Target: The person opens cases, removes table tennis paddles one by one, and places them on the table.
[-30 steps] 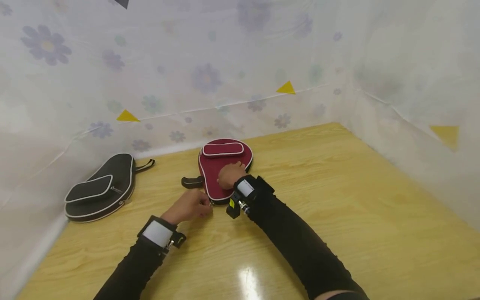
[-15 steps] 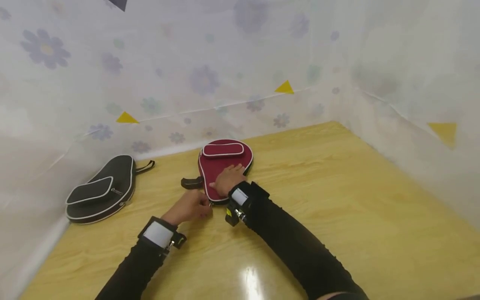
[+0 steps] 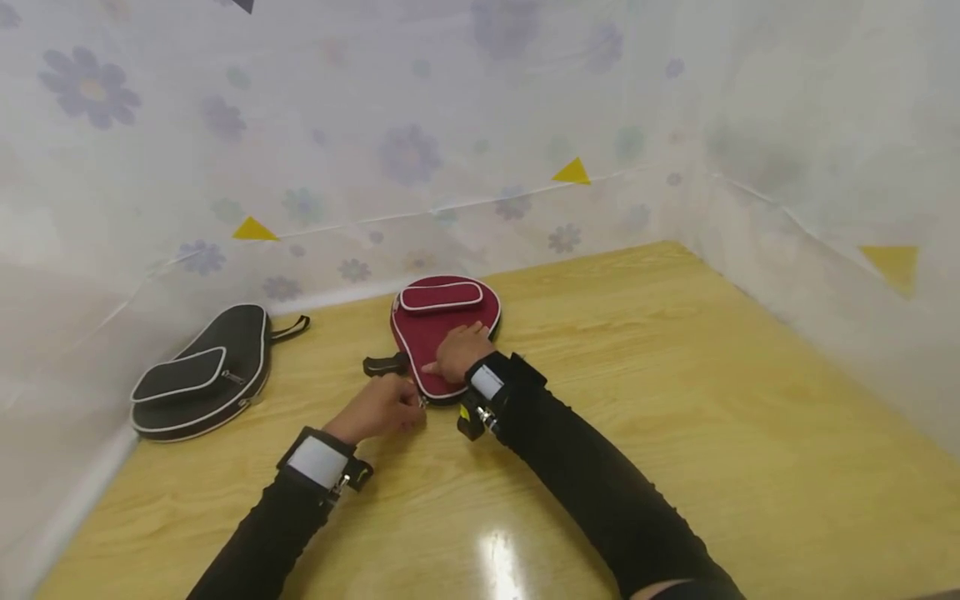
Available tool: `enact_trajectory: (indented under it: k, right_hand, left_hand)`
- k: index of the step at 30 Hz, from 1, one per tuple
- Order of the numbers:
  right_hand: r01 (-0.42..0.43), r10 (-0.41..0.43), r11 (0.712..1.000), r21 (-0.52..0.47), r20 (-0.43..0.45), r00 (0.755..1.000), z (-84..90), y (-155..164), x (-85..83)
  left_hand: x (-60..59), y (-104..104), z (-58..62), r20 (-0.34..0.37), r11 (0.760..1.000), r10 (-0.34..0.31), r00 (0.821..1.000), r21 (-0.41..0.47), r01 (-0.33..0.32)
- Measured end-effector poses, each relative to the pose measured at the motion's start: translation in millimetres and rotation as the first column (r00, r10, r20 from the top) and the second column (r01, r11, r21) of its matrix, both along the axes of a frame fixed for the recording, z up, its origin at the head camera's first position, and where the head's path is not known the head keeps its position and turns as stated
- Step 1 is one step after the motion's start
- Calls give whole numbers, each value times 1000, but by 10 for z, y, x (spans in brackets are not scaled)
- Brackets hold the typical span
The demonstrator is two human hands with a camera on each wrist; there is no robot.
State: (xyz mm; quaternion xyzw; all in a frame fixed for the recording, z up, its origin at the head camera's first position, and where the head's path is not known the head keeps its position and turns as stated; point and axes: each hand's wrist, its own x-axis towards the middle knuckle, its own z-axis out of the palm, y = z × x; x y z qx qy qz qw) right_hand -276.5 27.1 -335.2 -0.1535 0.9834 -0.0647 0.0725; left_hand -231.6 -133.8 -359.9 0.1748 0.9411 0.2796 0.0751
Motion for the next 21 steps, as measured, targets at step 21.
enact_trajectory:
  k: [21]
  right_hand:
    - [-27,26,999,29,11,1000,1,9,-16]
  left_hand:
    - [-84,-51,17,-2,996,83,997,13,-83]
